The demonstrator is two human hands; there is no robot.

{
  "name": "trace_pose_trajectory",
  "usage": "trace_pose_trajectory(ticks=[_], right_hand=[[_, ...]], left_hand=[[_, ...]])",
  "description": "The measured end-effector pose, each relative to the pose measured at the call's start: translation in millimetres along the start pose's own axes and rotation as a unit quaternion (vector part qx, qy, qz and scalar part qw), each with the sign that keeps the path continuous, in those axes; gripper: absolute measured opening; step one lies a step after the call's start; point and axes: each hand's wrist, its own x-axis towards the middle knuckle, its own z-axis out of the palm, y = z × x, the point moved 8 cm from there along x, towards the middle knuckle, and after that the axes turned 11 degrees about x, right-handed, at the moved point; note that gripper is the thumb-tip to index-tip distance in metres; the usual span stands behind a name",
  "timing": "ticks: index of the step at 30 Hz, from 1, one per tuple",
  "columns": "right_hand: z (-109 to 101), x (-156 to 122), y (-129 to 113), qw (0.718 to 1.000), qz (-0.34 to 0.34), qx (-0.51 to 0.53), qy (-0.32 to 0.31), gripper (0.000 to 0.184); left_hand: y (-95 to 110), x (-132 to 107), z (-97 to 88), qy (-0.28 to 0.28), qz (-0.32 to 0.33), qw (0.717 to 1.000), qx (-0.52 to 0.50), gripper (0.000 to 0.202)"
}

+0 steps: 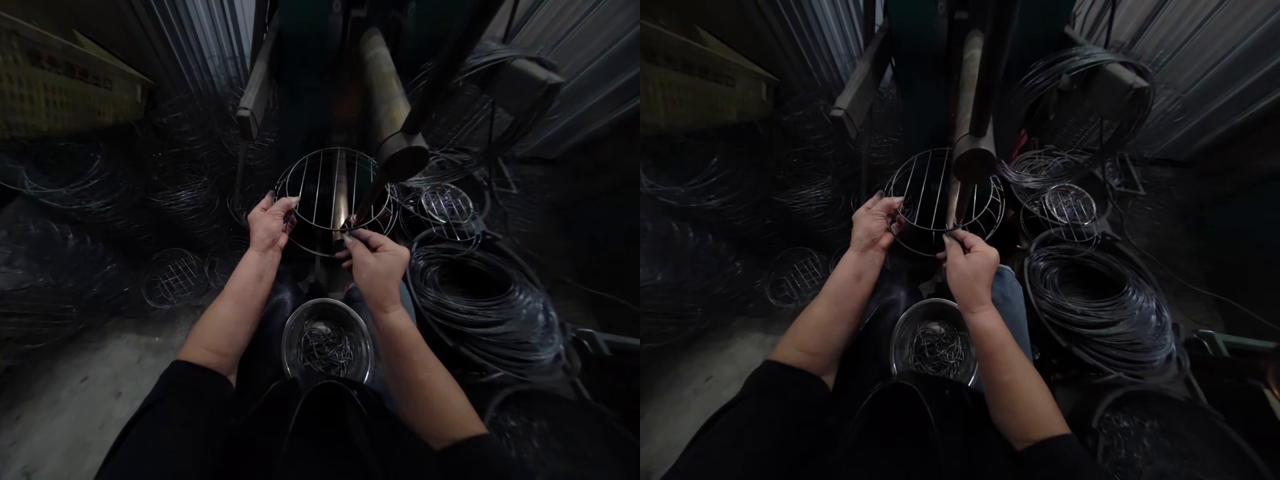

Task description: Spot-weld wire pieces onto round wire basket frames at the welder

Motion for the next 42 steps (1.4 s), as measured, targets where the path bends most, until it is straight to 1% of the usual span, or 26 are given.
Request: trace_pose_trajectory(ticks=[3,6,9,13,19,23,27,34,42], right_hand=[[-6.2,-3.3,6.8,0.999,-0.038,-0.012,0.020,0.020],[-11.2,-8.3,14.0,0.998,-0.047,0.025,0.034,0.021],[-16.0,-12.3,14.9,0.996,-0.058,0.036,0.051,0.022],[-20.8,-12.7,16.7,0.996,-0.072,0.010,0.056,0.024],[-27.8,-9.5,23.0,0.991,-0.106,-0.036,0.069,0.025],[-27.6,-7.8,23.2,0.989,-0.126,-0.045,0.061,0.023],[-26.7,-6.5,22.4,0.987,-0.136,-0.052,0.063,0.021],[-22.7,-3.1,22.5,0.986,-0.144,-0.045,0.069,0.019],[-18.1,2.7,22.0,0.987,-0.138,-0.019,0.075,0.017]], left_hand=[[-1.8,-2.0,-1.2,0.010,0.002,1.000,-0.004,0.065],[-3.8,-5.7,2.5,-0.001,0.002,1.000,-0.016,0.064],[-7.6,-6.5,7.0,-0.010,-0.008,1.000,-0.028,0.064],[-13.6,-2.6,11.4,-0.013,-0.025,0.999,-0.029,0.065],[-15.6,3.7,16.1,-0.022,-0.028,0.999,-0.028,0.067],[-14.9,7.1,17.0,-0.024,-0.027,0.999,-0.024,0.064],[-15.3,10.6,17.3,-0.018,-0.035,0.999,-0.030,0.065],[-17.7,17.0,19.5,-0.006,-0.060,0.998,-0.021,0.060],[-17.8,29.7,24.1,-0.016,-0.059,0.998,-0.009,0.058]])
